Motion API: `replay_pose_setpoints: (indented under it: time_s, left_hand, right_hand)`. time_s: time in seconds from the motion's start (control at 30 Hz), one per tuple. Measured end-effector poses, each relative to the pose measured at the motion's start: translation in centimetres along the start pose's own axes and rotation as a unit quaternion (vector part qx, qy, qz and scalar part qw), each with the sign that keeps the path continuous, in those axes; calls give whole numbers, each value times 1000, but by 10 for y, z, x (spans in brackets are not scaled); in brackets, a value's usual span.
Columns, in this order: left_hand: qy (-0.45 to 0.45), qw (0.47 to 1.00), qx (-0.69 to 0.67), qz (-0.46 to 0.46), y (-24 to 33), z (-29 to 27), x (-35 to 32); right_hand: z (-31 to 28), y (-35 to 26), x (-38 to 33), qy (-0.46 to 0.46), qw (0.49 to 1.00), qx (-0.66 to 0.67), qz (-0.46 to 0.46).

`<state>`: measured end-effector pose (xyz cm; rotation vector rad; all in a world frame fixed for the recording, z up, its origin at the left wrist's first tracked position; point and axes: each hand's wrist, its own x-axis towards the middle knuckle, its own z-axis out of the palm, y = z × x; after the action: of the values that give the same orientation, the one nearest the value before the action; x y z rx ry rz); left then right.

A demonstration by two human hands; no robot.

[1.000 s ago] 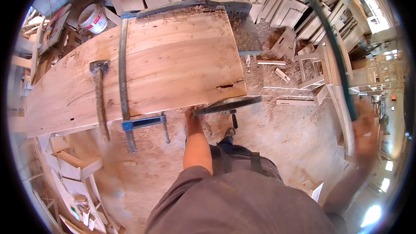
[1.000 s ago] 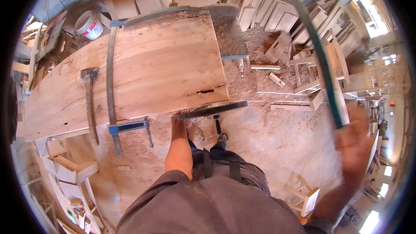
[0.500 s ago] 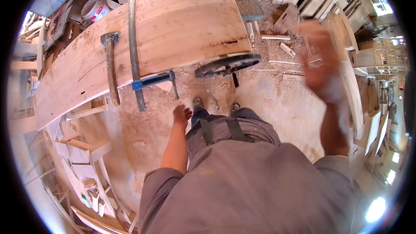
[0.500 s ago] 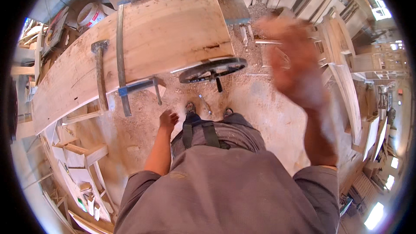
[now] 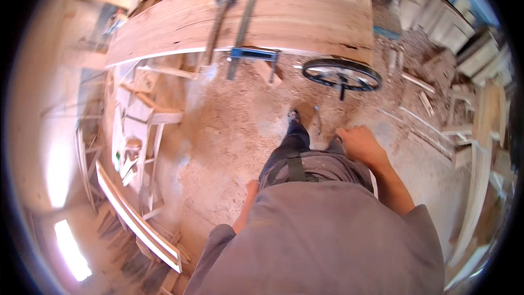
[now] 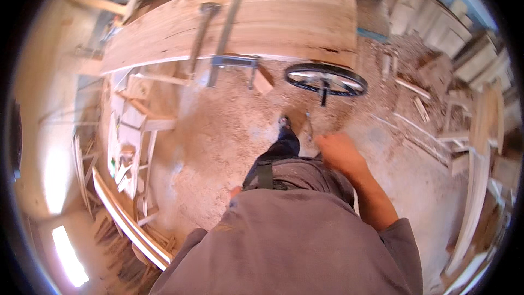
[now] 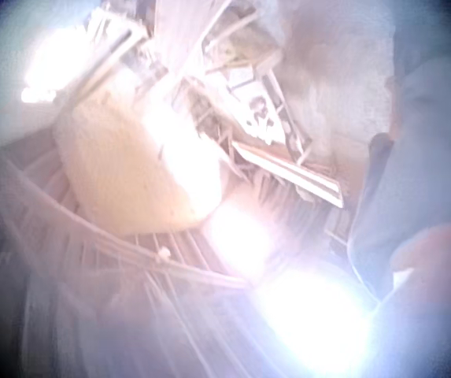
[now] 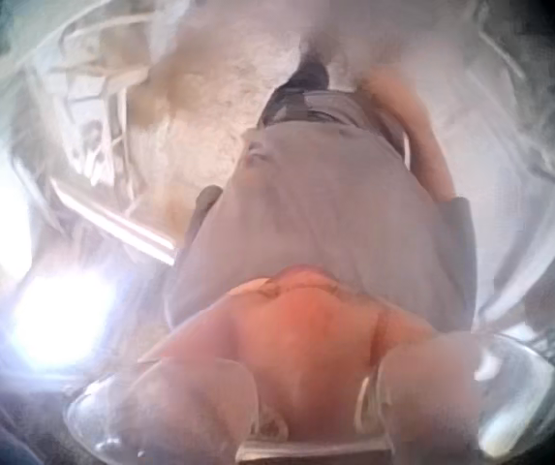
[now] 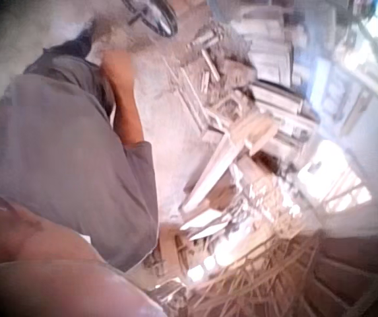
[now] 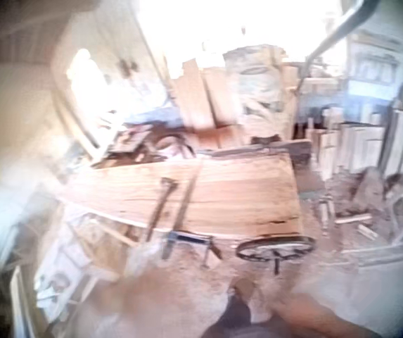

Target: The person uses a saw and a hammer to work on a large wooden plank held by clamps, then moves several smaller slotted wood pieces from a pile to a workbench.

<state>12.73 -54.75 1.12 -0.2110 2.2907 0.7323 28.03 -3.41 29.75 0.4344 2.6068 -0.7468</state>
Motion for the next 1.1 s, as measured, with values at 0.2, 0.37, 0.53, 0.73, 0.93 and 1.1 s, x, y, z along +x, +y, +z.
replay_pose_setpoints:
  time_s: [0.2,0.37,0.53,0.73,0.93,1.1]
  left_hand:
    - [-63,955,274,96,-33,-16,-13]
    - [113,989,78,57,41,-38,41]
    - [34,991,-124,33,36,-103,131]
    - [47,940,-338,-29,69,-213,156]
    - [55,939,-337,-47,86,-242,171]
    - [56,994,-71,64,66,-201,204]
  right_hand:
    - [-32,-39,31,72,993,85,-36]
    - [-16,-98,85,49,892,449,-11]
    - [-8,-172,195,59,854,516,-38]
    - [-16,-248,310,93,720,686,44]
    - [-18,-276,395,96,629,758,142]
    - [-19,-260,431,139,507,833,174]
